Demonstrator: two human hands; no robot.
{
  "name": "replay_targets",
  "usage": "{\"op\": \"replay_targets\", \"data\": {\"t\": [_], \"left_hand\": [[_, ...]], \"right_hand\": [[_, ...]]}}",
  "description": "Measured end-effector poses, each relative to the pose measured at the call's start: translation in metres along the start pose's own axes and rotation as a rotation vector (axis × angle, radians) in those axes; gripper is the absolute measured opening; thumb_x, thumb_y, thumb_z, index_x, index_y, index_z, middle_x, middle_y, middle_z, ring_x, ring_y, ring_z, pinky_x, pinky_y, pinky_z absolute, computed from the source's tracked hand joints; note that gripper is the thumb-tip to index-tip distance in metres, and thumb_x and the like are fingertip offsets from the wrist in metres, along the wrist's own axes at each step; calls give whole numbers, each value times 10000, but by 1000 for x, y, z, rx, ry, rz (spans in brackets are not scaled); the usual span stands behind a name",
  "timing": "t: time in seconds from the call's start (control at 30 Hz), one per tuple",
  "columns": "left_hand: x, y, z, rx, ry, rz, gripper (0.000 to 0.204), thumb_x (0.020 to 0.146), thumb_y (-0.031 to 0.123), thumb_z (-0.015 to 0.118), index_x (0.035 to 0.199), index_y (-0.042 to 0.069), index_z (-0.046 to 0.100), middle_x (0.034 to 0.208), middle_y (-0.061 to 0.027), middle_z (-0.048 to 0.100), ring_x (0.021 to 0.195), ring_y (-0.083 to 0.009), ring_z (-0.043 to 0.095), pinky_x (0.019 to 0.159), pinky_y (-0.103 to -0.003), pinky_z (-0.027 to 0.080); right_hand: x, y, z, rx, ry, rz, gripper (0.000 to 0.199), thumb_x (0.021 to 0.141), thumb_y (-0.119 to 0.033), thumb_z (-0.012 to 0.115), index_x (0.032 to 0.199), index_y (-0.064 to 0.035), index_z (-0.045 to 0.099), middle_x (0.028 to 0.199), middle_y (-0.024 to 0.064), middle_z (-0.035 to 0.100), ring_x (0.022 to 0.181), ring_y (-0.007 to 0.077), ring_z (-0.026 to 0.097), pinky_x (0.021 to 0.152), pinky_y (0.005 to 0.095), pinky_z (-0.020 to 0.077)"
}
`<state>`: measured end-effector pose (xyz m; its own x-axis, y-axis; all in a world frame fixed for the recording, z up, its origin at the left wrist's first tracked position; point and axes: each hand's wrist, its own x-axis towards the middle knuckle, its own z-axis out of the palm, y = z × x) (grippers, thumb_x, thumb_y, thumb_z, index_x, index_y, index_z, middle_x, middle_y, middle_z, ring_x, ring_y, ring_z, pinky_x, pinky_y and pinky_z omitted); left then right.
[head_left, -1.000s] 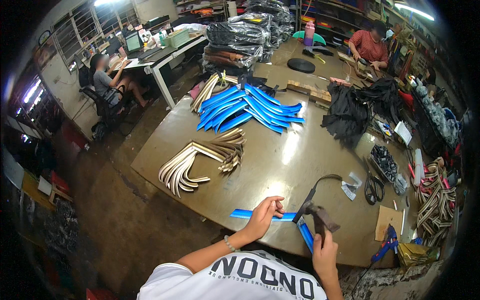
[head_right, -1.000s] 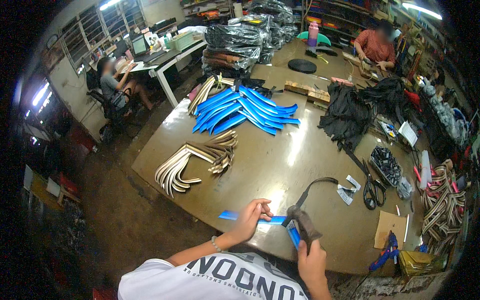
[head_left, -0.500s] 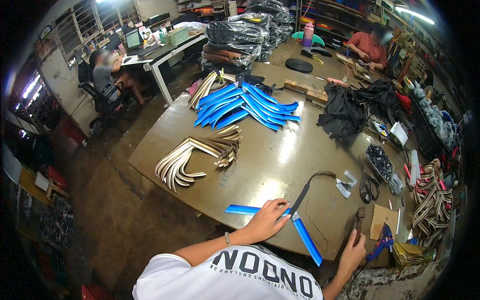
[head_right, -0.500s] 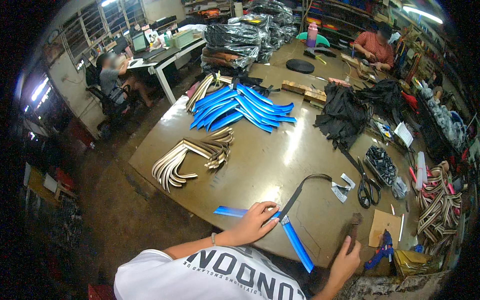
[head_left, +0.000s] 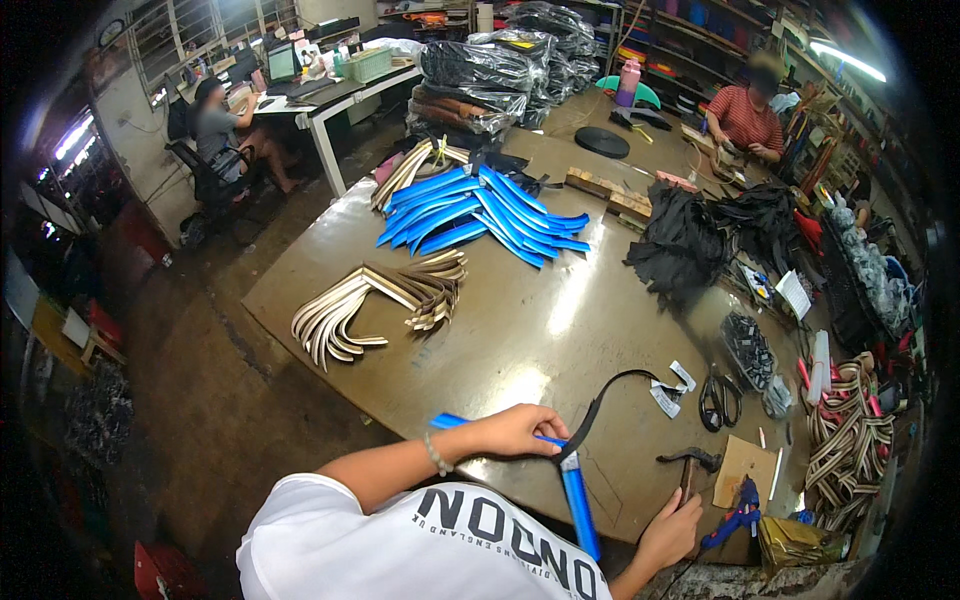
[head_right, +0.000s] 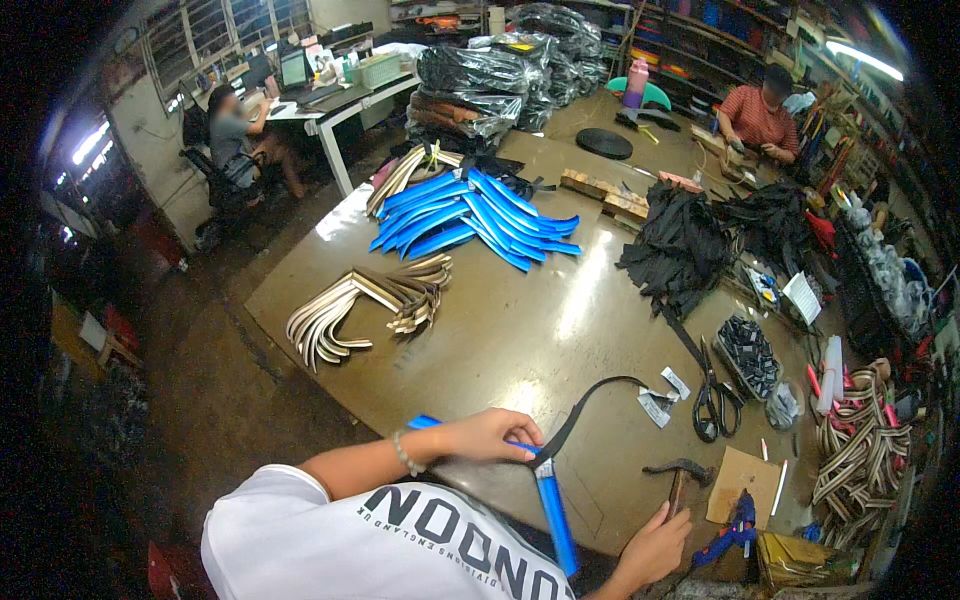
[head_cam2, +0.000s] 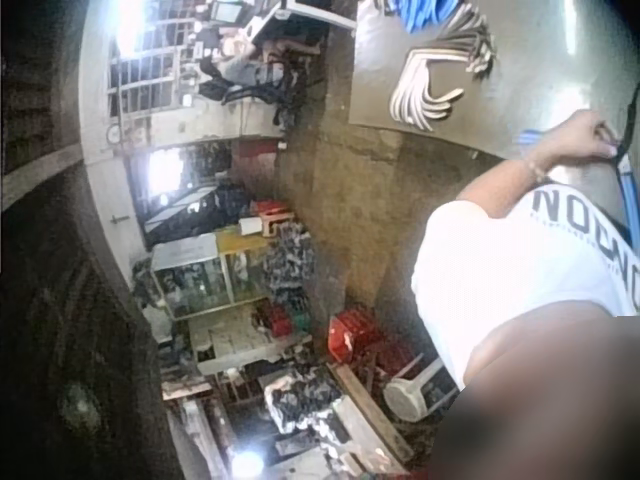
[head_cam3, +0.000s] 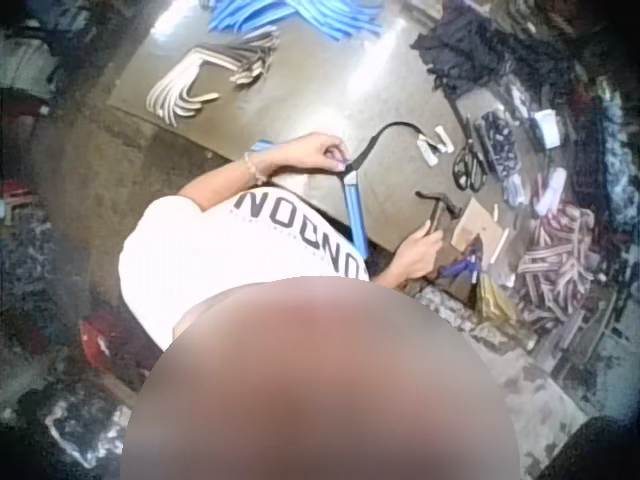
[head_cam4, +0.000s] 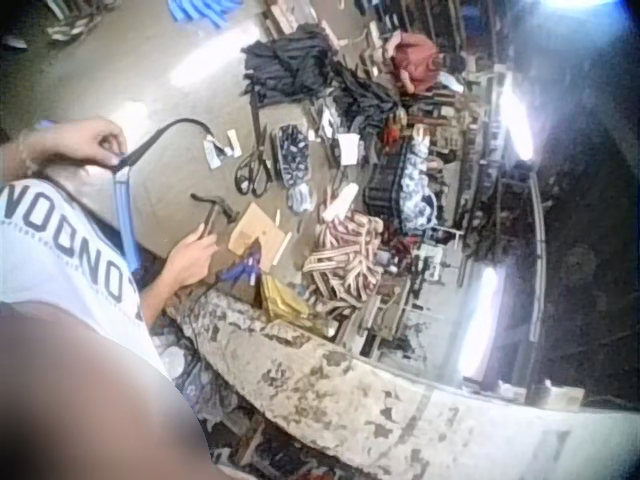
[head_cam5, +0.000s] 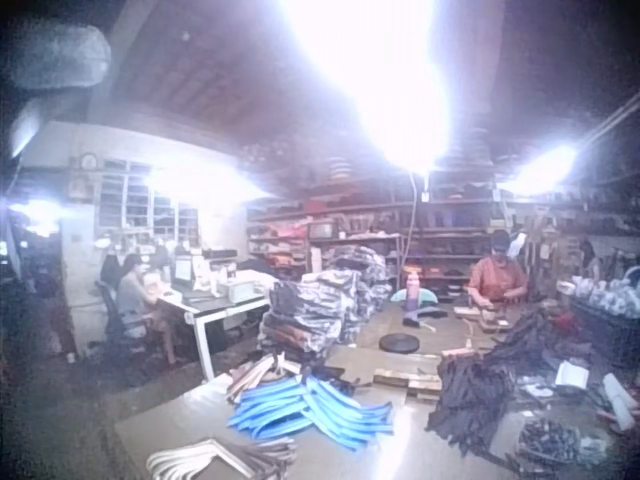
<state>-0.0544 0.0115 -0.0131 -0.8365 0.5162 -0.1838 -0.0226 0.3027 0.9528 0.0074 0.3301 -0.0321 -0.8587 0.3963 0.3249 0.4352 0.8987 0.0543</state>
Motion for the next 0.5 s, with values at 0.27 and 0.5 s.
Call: {"op": "replay_targets", "data": {"t": [0.27,0.5], "left_hand": [[14,26,-27,-803,-281,-339,337,962,388,629,910,56,644,724,35,615,486,-10,481,408,-137,393],[11,100,-161,-116,264,44,244,900,377,705,959,142,734,744,103,603,611,20,469,498,-156,329]], "right_hand": [[-3,0,2,-41,3,-5,395,1024,-383,455,1195,-40,551,959,140,607,799,320,657,627,418,513],[-1,2,5,-32,49,-33,388,1016,-381,477,1185,-42,560,957,146,613,788,327,660,626,426,515]]}}
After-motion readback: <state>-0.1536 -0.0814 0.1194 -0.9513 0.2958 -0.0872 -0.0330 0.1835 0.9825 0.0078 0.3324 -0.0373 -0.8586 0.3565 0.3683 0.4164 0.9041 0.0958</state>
